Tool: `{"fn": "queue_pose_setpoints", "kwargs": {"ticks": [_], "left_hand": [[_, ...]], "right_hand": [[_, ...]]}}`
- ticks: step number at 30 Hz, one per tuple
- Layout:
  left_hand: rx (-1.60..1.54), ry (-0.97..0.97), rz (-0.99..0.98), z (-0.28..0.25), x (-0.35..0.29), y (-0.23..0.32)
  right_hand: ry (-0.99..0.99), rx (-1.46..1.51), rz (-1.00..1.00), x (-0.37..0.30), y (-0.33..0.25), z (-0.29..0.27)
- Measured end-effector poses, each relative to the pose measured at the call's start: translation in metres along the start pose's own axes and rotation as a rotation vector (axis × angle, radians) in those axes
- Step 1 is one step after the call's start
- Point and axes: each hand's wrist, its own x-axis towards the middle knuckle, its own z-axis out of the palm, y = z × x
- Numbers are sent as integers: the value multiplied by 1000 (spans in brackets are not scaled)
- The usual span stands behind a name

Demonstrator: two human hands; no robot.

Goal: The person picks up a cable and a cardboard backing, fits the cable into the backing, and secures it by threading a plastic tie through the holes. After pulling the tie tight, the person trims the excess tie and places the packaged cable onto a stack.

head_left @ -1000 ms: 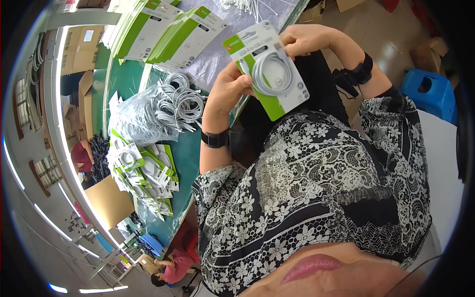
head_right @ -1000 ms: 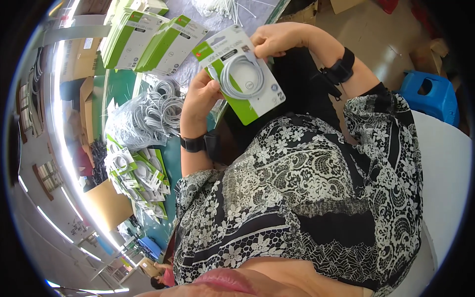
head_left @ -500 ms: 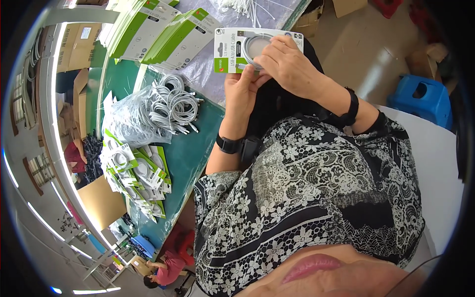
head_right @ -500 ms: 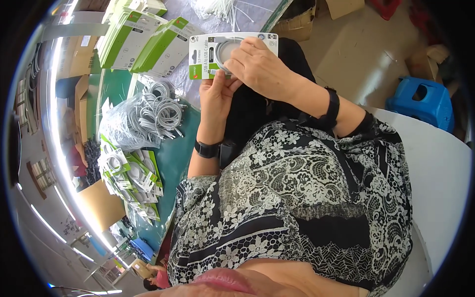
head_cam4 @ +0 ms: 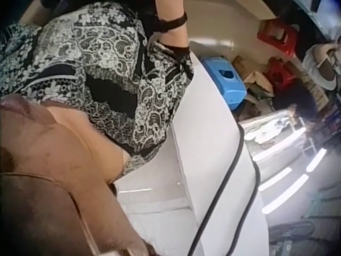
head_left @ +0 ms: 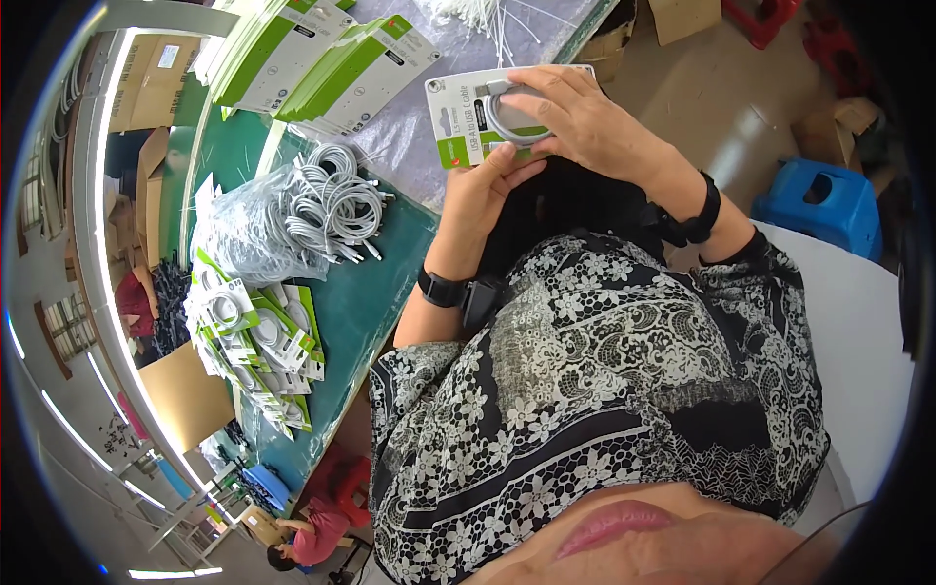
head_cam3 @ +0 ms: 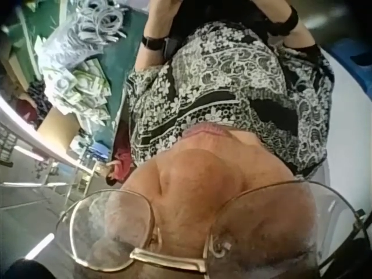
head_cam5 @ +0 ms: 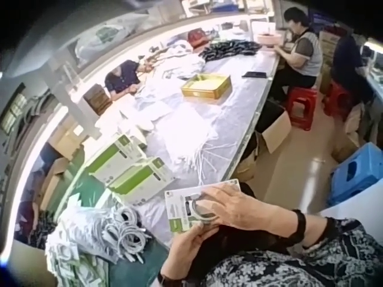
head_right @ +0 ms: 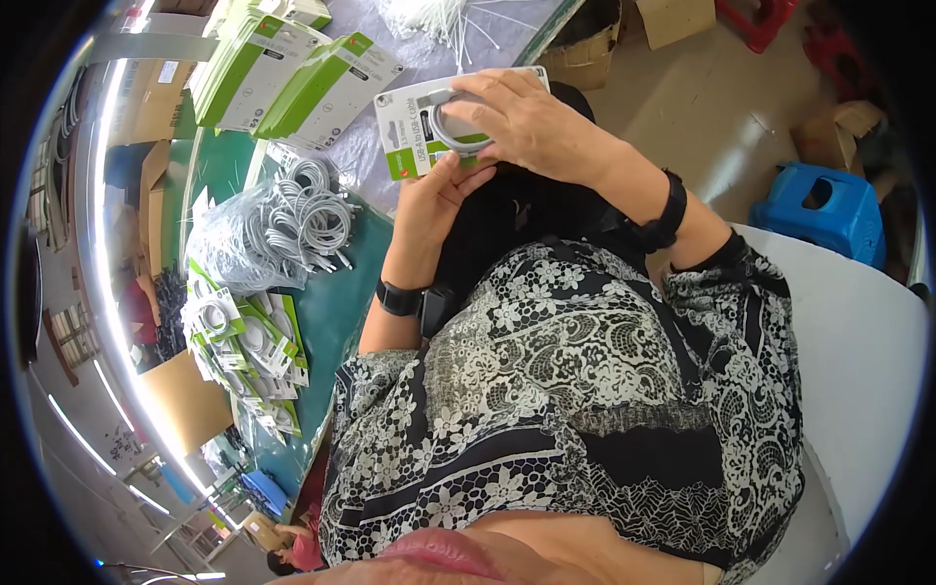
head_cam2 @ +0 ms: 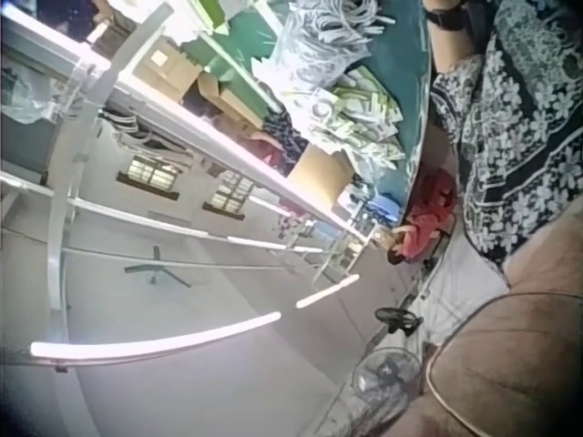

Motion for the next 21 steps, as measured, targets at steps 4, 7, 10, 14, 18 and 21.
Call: {"fn": "queue_pose_setpoints", "kwargs": {"ticks": [4, 7, 10, 14, 18, 21], "left_hand": [[24, -29, 7, -1, 0, 1], [55, -9, 47, 3, 6, 1], [-1, 78, 96, 5, 0, -4], [52, 154, 166, -4, -9, -4], [53, 217, 188, -13, -19, 2], [24, 213, 181, -17, -24, -5]], "right_hand": [[43, -86, -104, 0, 0, -3], [44, -150, -113, -1, -3, -7], [67, -134, -114, 3, -7, -1], [116, 49, -42, 10, 12, 6], [126, 124, 314, 21, 86, 14], [189, -139, 515, 30, 128, 30]]}}
